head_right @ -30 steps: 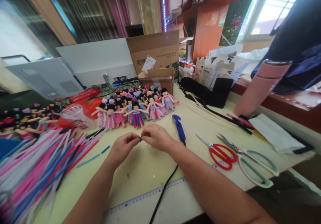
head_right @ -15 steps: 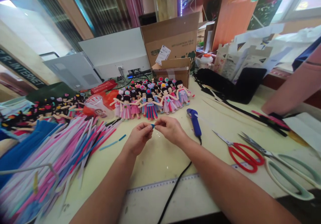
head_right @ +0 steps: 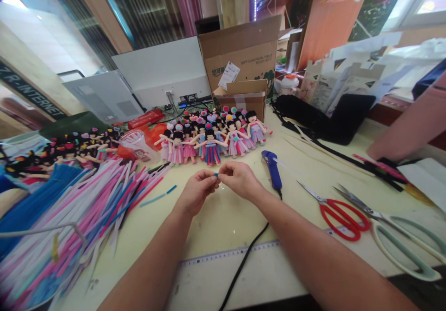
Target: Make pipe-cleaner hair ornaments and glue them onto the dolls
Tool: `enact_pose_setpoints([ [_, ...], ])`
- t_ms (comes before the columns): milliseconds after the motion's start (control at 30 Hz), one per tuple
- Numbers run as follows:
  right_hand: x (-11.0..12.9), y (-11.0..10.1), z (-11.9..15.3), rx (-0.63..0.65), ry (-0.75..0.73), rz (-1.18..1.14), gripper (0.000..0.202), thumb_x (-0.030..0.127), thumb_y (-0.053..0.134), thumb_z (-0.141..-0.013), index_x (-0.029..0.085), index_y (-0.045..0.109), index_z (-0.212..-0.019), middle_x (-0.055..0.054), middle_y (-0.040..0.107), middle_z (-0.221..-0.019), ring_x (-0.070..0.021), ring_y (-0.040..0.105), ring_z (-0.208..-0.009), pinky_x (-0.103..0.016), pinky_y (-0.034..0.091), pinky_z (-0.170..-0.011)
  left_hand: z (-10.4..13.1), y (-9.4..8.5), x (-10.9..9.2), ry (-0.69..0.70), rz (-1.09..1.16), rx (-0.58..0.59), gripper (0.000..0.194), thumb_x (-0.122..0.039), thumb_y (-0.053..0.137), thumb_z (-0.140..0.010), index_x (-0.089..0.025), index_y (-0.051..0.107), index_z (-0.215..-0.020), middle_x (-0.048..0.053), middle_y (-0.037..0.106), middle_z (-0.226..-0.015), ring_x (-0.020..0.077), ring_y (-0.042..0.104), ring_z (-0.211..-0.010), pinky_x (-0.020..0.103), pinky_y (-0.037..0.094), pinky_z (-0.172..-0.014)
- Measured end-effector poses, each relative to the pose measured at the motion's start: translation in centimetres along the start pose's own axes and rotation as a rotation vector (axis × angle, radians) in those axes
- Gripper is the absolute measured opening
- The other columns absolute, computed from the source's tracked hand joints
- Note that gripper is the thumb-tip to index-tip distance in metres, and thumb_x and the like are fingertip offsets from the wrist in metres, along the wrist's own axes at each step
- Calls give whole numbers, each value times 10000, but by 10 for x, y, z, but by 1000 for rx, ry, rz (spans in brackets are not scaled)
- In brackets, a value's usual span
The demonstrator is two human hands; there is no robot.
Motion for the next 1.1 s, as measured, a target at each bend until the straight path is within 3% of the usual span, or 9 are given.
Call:
enact_pose_setpoints([
  [300, 0, 1, 3, 220, -62, 257, 76, 195, 567, -688, 165, 621, -644, 26, 554, -574, -88, 453, -553, -209, 321, -516, 6, 1, -17, 102, -551, 160, 62, -218, 645, -657, -160, 648, -677, -12, 609, -620, 111, 539, -578, 252, 413, -604],
  [433, 0, 1, 3, 225, -70, 248, 72, 191, 574, -702, 164, 640, -687, 24, 565, -588, -91, 471, -565, -210, 334, -528, 5, -3, -19, 168, -682, 148, 87, -252, 629, -673, -169, 643, -651, -18, 588, -601, 115, 517, -587, 250, 387, -592],
  [700, 6, -9, 1, 41, -232, 216, 76, 165, 587, -718, 181, 656, -691, 4, 599, -688, -105, 509, -640, -222, 373, -596, 0, -8, -16, 134, -369, 44, 142, -296, 679, -625, -165, 625, -634, -15, 581, -588, 99, 472, -564, 241, 371, -584],
  [933, 0, -4, 0, 37, -144, 82, 67, 199, 568, -724, 178, 631, -712, 20, 595, -638, -107, 497, -602, -225, 366, -559, -3, -6, -4, 31, -50, 15, 241, -326, 771, -560, -148, 626, -632, -11, 584, -558, 61, 434, -491, 205, 297, -500],
  [1100, 1, -1, 0, -8, -87, -28, 59, 227, 588, -693, 177, 615, -678, 28, 593, -605, -102, 482, -573, -227, 357, -547, -3, -2, 1, -34, 124, -13, 353, -350, 835, -472, -142, 610, -646, -21, 572, -557, 41, 446, -490, 173, 322, -499],
])
Point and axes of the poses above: each hand's wrist, its own z-axis away from the middle knuckle, its own y-axis out of the palm, x = y × z, the point moved 5 cm from there along -z, towards the middle knuckle
